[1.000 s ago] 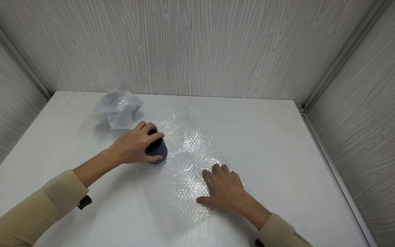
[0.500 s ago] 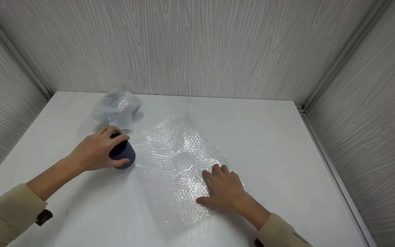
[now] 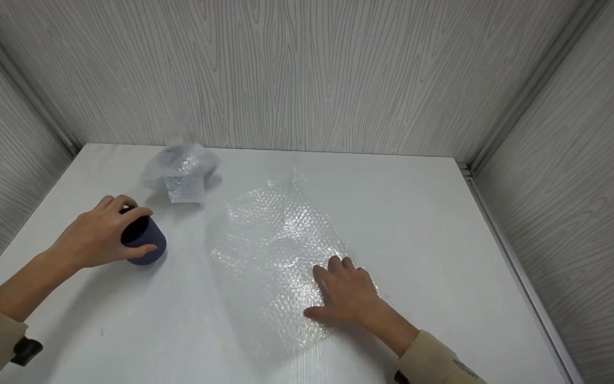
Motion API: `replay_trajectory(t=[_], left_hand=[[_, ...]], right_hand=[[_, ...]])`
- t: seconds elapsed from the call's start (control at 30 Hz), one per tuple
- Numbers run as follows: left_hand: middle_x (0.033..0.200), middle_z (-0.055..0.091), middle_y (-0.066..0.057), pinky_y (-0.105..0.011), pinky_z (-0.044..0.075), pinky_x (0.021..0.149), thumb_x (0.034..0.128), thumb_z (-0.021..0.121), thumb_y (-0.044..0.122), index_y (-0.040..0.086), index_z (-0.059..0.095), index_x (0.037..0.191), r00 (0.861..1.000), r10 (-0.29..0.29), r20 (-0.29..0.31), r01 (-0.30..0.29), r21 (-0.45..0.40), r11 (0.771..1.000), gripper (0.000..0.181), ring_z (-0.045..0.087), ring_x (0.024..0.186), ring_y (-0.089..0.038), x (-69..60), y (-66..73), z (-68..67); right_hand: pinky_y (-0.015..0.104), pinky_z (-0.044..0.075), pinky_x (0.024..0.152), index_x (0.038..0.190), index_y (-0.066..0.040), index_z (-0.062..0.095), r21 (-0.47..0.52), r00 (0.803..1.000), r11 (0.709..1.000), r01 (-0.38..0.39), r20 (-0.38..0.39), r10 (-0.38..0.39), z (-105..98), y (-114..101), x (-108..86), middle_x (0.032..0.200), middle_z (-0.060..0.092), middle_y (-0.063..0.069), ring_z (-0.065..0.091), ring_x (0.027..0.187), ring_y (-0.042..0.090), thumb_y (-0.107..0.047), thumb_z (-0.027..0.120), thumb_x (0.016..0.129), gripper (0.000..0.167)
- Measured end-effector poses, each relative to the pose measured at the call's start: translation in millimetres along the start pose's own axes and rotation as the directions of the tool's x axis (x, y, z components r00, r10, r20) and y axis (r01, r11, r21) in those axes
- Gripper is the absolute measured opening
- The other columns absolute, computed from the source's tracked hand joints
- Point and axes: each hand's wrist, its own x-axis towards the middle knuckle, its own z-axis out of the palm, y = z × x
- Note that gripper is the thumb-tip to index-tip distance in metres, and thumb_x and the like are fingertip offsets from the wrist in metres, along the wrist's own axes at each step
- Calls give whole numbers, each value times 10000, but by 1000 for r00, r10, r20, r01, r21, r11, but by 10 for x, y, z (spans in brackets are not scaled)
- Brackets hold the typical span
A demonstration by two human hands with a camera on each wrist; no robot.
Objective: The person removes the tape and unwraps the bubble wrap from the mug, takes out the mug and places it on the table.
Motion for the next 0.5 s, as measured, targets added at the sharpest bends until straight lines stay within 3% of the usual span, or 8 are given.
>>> replay_trajectory(t=[0.5], left_hand=[[1141, 610, -300, -621, 603, 632, 766, 909, 405, 70, 681, 1241, 994, -100, -47, 100, -7, 995, 625, 613, 1009, -480, -325, -521, -72]], right_hand=[[341, 538, 554, 1409, -252, 566, -26, 1000, 1000, 12, -7, -12, -4, -4, -8, 1347, 624, 133, 647, 1141, 355, -782, 701, 811, 811]])
